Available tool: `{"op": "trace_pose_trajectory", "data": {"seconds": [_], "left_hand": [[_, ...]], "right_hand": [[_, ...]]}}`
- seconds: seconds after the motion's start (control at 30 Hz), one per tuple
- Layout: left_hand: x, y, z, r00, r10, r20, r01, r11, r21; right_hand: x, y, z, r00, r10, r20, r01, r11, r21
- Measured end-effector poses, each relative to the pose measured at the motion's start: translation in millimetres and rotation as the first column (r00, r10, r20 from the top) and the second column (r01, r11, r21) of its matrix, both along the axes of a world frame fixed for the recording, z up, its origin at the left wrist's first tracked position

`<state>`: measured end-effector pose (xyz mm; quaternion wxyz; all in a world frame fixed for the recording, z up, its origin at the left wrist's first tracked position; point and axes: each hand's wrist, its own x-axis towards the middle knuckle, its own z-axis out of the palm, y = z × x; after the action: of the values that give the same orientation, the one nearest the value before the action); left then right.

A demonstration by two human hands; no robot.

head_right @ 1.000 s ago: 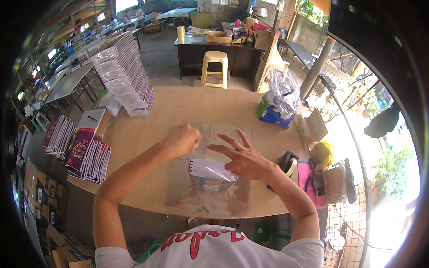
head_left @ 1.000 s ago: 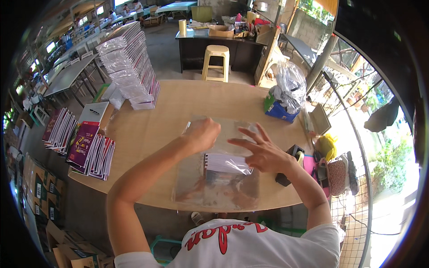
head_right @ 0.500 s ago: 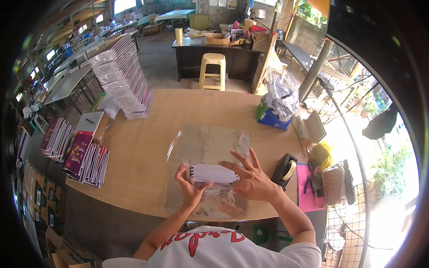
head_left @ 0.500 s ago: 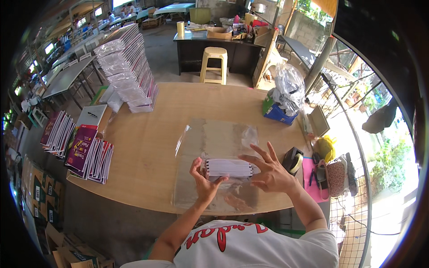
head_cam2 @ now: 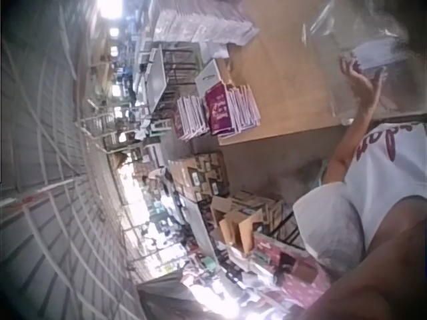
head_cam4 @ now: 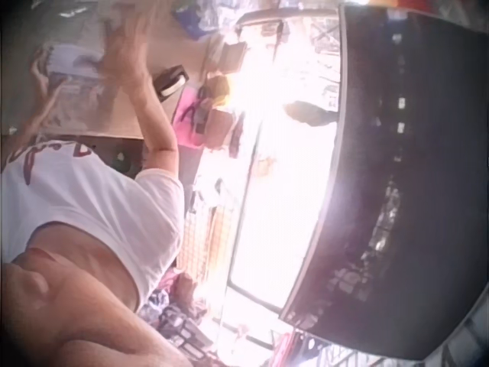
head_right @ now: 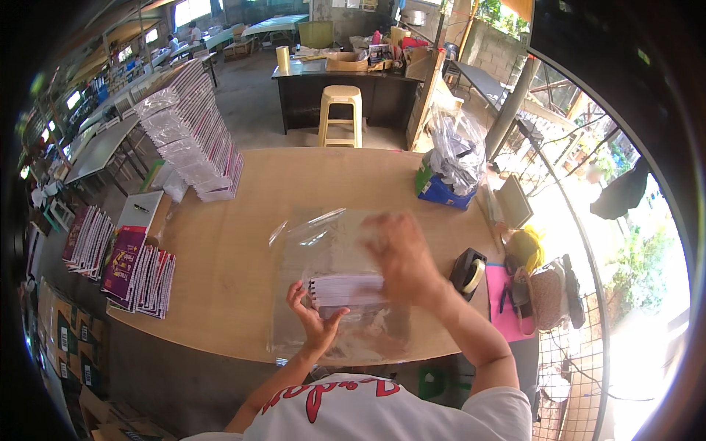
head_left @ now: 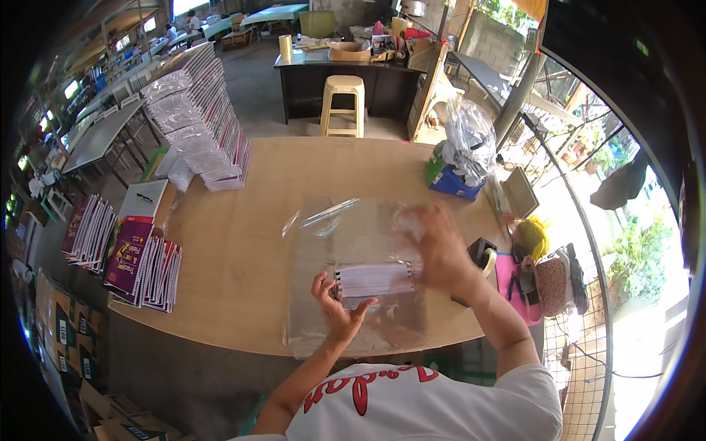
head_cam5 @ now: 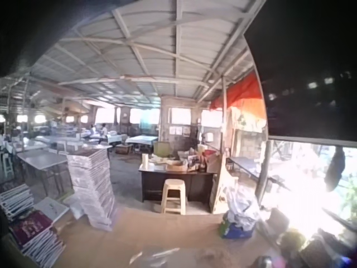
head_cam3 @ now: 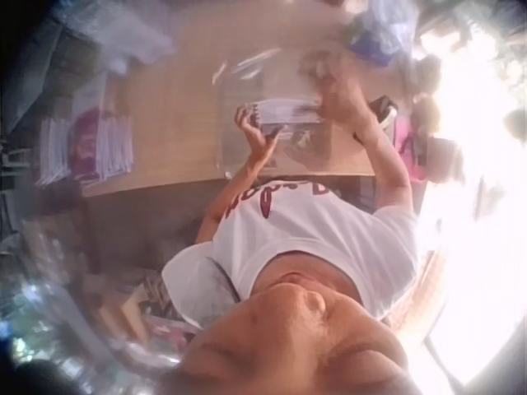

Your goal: The person stacks multiple notebooks on a table and wraps them in clear plastic film, securing the film with adhesive tape from a dispenser.

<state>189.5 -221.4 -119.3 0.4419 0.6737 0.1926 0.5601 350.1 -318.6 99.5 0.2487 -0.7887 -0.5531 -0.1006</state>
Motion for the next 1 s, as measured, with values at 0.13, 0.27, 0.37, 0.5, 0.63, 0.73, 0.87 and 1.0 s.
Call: {"op": "trace_pose_trajectory", "data": {"seconds": [0.13,0.27,0.37,0.5,0.63,0.73,0.87,1.0], "left_hand": [[4.1,5.7,-14.5,1.000,-0.015,-0.005,0.015,1.000,-0.003],[-4.2,11.4,0.1,0.984,-0.053,-0.168,0.068,0.994,0.086],[-13.8,26.8,2.5,0.974,-0.019,-0.227,0.084,0.957,0.279],[-36.3,45.6,51.7,0.812,0.052,-0.581,0.322,0.791,0.520],[-31.7,42.0,78.0,0.851,-0.121,-0.511,0.350,0.856,0.381],[-27.6,30.9,72.8,0.826,-0.179,-0.535,0.351,0.905,0.240],[-23.5,18.4,72.0,0.910,-0.349,-0.225,0.359,0.933,0.006],[-39.4,49.6,81.5,0.710,-0.100,-0.697,0.491,0.780,0.387]], "right_hand": [[-46.8,-28.9,-38.9,0.813,0.562,0.151,-0.445,0.768,-0.461],[-38.9,-49.9,-22.0,0.661,0.708,-0.249,-0.740,0.561,-0.372],[-22.2,-49.1,1.4,0.856,0.509,-0.089,-0.515,0.830,-0.214],[-7.3,-16.1,21.8,0.884,0.465,-0.049,-0.385,0.664,-0.642],[-8.7,-4.3,18.9,0.805,0.592,0.034,-0.508,0.718,-0.475],[-5.9,-5.5,7.9,0.791,0.578,0.200,-0.383,0.722,-0.576],[6.9,-12.3,10.6,0.848,0.514,0.125,-0.329,0.697,-0.638],[18.8,-22.5,-6.9,0.866,0.486,0.113,-0.318,0.713,-0.625]]}}
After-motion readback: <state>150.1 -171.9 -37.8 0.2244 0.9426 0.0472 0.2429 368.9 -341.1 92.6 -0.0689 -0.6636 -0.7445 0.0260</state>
